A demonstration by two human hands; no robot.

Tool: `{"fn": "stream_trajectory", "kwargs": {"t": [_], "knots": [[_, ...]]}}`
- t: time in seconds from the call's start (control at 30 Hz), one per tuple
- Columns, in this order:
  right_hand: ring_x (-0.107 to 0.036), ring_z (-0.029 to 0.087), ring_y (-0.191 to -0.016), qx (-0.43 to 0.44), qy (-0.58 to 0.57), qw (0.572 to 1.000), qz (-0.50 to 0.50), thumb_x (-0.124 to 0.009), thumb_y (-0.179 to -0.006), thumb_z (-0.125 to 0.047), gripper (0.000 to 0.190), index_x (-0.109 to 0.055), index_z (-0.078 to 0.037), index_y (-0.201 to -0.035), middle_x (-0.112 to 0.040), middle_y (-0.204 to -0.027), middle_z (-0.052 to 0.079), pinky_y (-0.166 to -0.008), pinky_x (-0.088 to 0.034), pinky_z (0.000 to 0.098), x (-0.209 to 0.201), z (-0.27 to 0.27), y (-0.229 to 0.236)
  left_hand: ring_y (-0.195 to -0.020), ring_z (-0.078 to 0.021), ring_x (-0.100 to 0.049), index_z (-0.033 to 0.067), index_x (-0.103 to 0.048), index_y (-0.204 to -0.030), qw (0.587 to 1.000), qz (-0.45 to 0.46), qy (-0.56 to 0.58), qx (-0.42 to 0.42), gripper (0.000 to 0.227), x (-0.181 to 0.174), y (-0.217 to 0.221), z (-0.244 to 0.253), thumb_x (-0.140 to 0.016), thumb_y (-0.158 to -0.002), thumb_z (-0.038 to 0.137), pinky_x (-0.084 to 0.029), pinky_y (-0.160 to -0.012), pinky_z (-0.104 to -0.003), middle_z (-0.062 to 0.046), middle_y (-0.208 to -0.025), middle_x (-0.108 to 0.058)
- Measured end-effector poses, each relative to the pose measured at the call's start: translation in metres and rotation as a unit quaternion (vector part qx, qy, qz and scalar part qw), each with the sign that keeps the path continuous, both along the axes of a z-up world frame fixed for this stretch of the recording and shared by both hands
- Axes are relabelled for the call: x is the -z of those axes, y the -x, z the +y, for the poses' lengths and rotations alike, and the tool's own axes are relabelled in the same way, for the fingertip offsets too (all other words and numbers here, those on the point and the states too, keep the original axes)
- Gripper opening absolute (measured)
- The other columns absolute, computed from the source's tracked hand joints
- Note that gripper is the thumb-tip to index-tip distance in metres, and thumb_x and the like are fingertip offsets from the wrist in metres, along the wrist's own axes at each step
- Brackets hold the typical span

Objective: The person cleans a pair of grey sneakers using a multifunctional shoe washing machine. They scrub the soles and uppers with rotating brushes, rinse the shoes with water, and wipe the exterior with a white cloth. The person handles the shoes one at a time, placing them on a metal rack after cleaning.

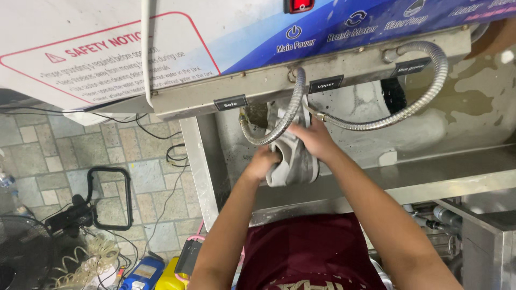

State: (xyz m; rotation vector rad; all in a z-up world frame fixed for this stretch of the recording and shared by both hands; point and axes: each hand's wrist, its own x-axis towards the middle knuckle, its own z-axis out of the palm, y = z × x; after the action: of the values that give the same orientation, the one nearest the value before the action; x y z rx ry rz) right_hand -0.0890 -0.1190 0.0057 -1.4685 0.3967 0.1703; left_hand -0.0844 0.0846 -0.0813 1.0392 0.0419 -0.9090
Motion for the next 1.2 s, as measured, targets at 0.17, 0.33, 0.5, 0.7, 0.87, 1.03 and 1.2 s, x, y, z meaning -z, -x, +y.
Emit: {"fn": "stream_trajectory", "kwargs": {"t": [0.17,0.33,0.5,0.7,0.87,1.03,1.2], "knots": [[-0.069,0.013,-0.096,0.03,-0.091,0.995,0.017,-0.078,-0.088,-0.023,0.044,-0.057,-0.006,-0.123,-0.072,-0.106,0.006,-0.084,-0.057,0.0295,-0.009,0.011,-0.052,-0.11,-0.0235,-0.068,0.0058,-0.042,-0.151,0.994,0.091,0.049,-0.037,0.062,-0.002,-0.057,-0.003,-0.067,-0.095,0.014,-0.06,-0.09,-0.036,-0.015,-0.132,-0.062],[-0.069,0.011,-0.088,-0.025,-0.079,0.996,-0.023,-0.077,-0.09,-0.018,0.035,-0.068,0.002,-0.117,-0.074,-0.1,0.004,-0.076,-0.058,0.0281,-0.021,0.021,-0.052,-0.115,-0.0198,-0.071,0.0032,-0.044,-0.155,0.981,0.159,0.054,-0.098,0.062,0.023,-0.057,0.003,-0.063,-0.101,0.028,-0.059,-0.096,-0.036,-0.013,-0.136,-0.065],[-0.063,0.014,-0.111,-0.002,-0.019,0.997,-0.074,-0.081,-0.083,-0.011,0.072,-0.045,0.003,-0.143,-0.062,-0.127,0.009,-0.093,-0.056,0.0313,-0.004,0.025,-0.017,-0.105,-0.0228,-0.067,-0.003,-0.056,-0.139,0.999,0.025,0.009,-0.023,0.061,0.036,-0.014,0.019,-0.057,-0.079,-0.01,-0.055,-0.093,-0.039,-0.013,-0.12,-0.067],[-0.051,0.018,-0.134,-0.014,-0.042,0.995,-0.085,-0.083,-0.08,-0.009,0.105,-0.02,0.0,-0.163,-0.049,-0.149,0.012,-0.113,-0.044,0.0362,0.008,0.017,0.029,-0.108,-0.0242,-0.068,-0.0039,-0.058,-0.133,0.998,0.057,0.024,0.006,0.06,0.004,0.021,0.007,-0.056,-0.073,-0.014,-0.055,-0.097,-0.038,-0.012,-0.117,-0.07],[-0.055,0.018,-0.13,-0.056,-0.074,0.994,-0.062,-0.085,-0.075,-0.006,0.099,-0.03,0.0,-0.157,-0.055,-0.143,0.011,-0.11,-0.045,0.0365,0.011,-0.004,0.06,-0.123,-0.0247,-0.058,0.009,-0.044,-0.146,0.993,0.091,0.075,0.026,0.083,0.0,0.033,0.006,-0.059,-0.066,-0.007,-0.048,-0.105,-0.038,-0.01,-0.132,-0.061],[-0.067,0.02,-0.109,-0.068,-0.111,0.991,-0.01,-0.082,-0.084,-0.01,0.06,-0.057,0.004,-0.137,-0.07,-0.122,0.011,-0.097,-0.056,0.0385,0.037,-0.026,0.07,-0.137,-0.0315,-0.054,-0.0008,-0.043,-0.152,0.949,0.126,0.289,0.023,0.082,-0.007,-0.008,0.002,-0.068,-0.076,0.015,-0.043,-0.118,-0.042,-0.016,-0.145,-0.059],[-0.072,0.028,-0.087,0.061,-0.343,0.912,0.215,-0.056,-0.091,-0.047,0.056,-0.06,-0.005,-0.128,-0.074,-0.102,0.015,-0.079,-0.06,0.0403,0.005,-0.017,0.047,-0.097,-0.0199,-0.063,0.01,-0.039,-0.161,0.983,-0.035,0.134,-0.122,0.073,-0.021,-0.054,-0.036,-0.074,-0.097,0.009,-0.056,-0.085,-0.035,-0.012,-0.123,-0.064]]}}
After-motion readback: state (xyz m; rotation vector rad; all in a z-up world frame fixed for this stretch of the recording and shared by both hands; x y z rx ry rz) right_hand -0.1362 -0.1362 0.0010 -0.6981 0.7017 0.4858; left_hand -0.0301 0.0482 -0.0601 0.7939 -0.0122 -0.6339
